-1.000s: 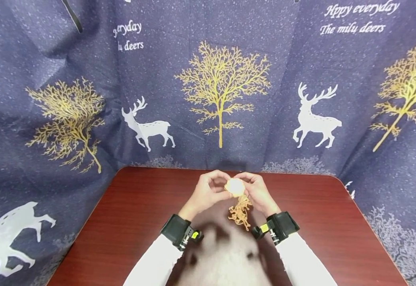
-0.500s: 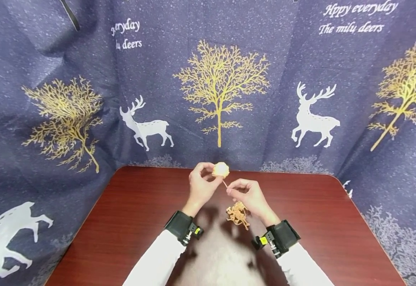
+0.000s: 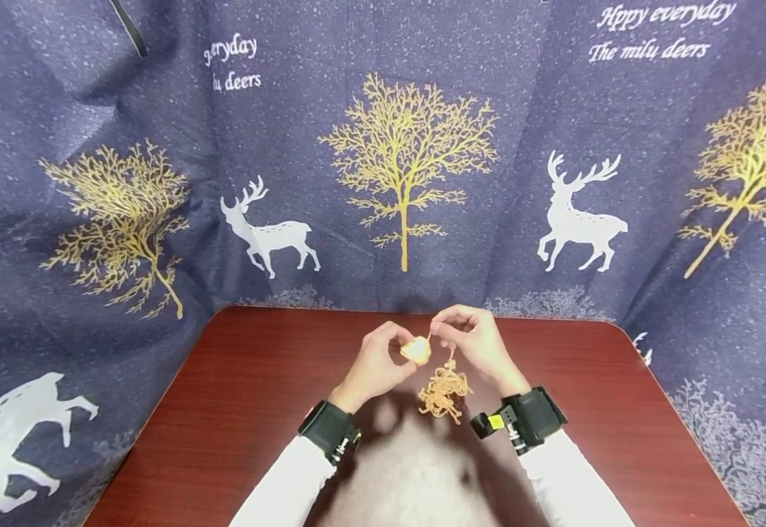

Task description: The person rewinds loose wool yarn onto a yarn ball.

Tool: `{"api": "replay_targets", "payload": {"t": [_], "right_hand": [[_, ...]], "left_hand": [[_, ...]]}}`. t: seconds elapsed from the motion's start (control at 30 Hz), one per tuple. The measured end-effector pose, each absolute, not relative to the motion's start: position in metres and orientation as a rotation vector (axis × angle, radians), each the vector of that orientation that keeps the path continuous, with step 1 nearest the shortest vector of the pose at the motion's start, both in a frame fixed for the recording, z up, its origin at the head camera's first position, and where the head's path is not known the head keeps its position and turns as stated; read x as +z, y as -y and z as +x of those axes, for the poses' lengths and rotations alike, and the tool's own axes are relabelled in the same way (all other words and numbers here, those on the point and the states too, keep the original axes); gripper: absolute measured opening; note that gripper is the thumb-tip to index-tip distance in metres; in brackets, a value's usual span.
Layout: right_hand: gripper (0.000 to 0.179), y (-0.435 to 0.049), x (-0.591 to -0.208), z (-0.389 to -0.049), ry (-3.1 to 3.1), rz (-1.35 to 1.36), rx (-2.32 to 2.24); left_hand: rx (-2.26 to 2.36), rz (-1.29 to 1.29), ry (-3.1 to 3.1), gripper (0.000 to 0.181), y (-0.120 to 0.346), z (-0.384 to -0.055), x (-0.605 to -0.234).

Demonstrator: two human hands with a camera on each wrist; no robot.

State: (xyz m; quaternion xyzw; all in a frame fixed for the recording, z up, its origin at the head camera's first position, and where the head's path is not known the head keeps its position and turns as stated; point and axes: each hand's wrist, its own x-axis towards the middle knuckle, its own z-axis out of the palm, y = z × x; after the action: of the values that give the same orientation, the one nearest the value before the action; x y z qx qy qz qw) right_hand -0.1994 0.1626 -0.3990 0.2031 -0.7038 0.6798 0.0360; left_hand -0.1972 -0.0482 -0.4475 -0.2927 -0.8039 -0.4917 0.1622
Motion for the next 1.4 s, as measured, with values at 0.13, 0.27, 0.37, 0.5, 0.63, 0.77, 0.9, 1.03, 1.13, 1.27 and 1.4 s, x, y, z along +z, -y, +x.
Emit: {"api": "replay_targets", "payload": {"t": [0.13,0.27,0.37,0.5,0.63,0.77,0.9,1.03,1.13,1.27,1.4], "right_hand": [[0.021,-0.165,-0.397,-0.206,2.105,0.604,2.199],[0.017,-0.166,-0.401,-0.211,2.037,0.562,2.328],[0.010,-0.166,-0.407,-0.214,1.993,0.505,2.419],[0.006,-0.165,-0.421,-0.215,1.983,0.459,2.491],[0.017,-0.162,-0.434,-0.213,2.002,0.464,2.512],[0.016,-0.156,-0.440,-0.207,2.082,0.467,2.417],[0.013,-0.150,-0.439,-0.197,2.190,0.534,2.247],[0.013,-0.146,-0.433,-0.188,2.281,0.619,2.059],[0.009,-0.145,-0.426,-0.185,2.321,0.626,1.950],[0.008,-0.148,-0.418,-0.185,2.351,0.608,1.883],[0.010,-0.155,-0.413,-0.187,2.321,0.616,1.918]], "left_hand": [[-1.508,-1.010,2.373,0.036,0.046,-0.189,-0.440],[-1.627,-1.125,2.377,0.036,0.043,-0.182,-0.429],[-1.756,-1.163,2.299,0.036,0.041,-0.179,-0.421],[-1.970,-1.176,2.097,0.038,0.039,-0.179,-0.412],[-2.049,-1.099,1.910,0.041,0.037,-0.183,-0.406],[-2.059,-0.906,1.819,0.040,0.036,-0.187,-0.403],[-2.045,-0.653,1.786,0.039,0.034,-0.191,-0.403],[-1.926,-0.493,1.814,0.038,0.033,-0.198,-0.409],[-1.813,-0.470,1.863,0.039,0.033,-0.202,-0.419],[-1.619,-0.518,1.993,0.037,0.037,-0.205,-0.434],[-1.436,-0.623,2.136,0.035,0.041,-0.204,-0.445]]}}
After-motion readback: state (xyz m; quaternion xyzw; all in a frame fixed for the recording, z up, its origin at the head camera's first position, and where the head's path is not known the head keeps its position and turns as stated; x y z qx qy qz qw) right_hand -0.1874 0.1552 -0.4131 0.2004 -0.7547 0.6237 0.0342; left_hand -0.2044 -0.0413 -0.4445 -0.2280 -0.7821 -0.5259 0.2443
